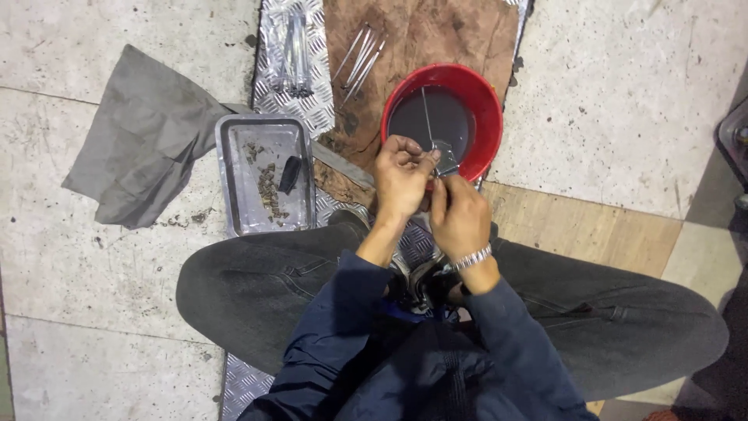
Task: Cleaning a small mechanical component by dipping it in a bucket of solvent and scrubbing it with a tool.
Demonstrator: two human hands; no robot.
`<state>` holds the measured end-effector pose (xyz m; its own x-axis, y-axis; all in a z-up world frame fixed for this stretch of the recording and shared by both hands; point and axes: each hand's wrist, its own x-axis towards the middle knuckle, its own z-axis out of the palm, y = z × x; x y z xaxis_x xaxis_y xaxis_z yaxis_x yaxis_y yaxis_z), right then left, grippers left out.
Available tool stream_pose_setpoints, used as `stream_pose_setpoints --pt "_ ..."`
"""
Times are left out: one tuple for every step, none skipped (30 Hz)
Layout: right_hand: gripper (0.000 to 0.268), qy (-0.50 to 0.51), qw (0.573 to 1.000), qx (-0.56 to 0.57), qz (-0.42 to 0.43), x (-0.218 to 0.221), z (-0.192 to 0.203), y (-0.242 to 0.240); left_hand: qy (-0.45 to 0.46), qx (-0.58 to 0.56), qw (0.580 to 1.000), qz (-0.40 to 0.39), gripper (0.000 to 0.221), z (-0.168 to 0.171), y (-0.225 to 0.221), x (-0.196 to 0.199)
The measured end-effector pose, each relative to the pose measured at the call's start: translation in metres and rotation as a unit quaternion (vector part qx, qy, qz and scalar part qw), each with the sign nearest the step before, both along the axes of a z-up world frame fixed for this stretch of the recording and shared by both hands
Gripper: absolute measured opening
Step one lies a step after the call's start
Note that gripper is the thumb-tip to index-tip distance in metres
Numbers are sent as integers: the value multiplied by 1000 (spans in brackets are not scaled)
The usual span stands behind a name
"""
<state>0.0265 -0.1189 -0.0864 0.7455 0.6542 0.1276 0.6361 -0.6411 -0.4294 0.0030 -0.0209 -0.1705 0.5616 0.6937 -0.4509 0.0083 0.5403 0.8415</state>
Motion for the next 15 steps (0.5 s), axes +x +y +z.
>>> stream_pose_setpoints --pt "21 -1 1000 1 4 -10 11 -2 -1 1 1000 4 30 2 11 -1" --pt "23 29 1000 -9 8 -22 23 -6 0 17 1000 19 30 4 19 -3" --pt "26 59 998 -19 11 -33 34 -10 2 32 999 33 30 5 27 -4" --pt "26 58 998 -20 13 -37 32 -16 1 31 999 35 30 0 26 -4" --pt "24 87 996 -25 0 -40 31 -23 -6 2 999 43 30 -6 25 -4" --pt "21 118 993 -28 -13 -46 30 -29 -11 -26 998 51 31 -11 23 -7" --pt "21 119 992 -29 -11 -33 19 -26 -10 -26 998 52 31 -7 16 -4" --pt "26 153 987 -19 -40 -24 8 -23 -30 -44 998 37 30 -4 9 -2" --pt "33 187 980 -9 -68 -14 -2 -20 -50 -63 997 21 30 0 2 -1" --pt "33 185 980 -8 -70 -9 -1 -14 -52 -62 997 19 30 0 0 -2" --pt "32 305 940 93 -120 -4 1 -6 -59 -70 995 27 32 0 -1 -4" --pt "33 416 874 191 -162 3 2 5 -67 -75 994 38 34 0 2 -3" --pt "33 414 875 194 -160 -8 5 2 -71 -73 994 38 34 -2 9 -2" --pt "33 466 837 223 -178 -20 9 -3 -66 -66 994 58 33 -4 14 -3" --pt "33 516 796 251 -196 -33 11 -8 -60 -59 993 78 32 -7 18 -4"
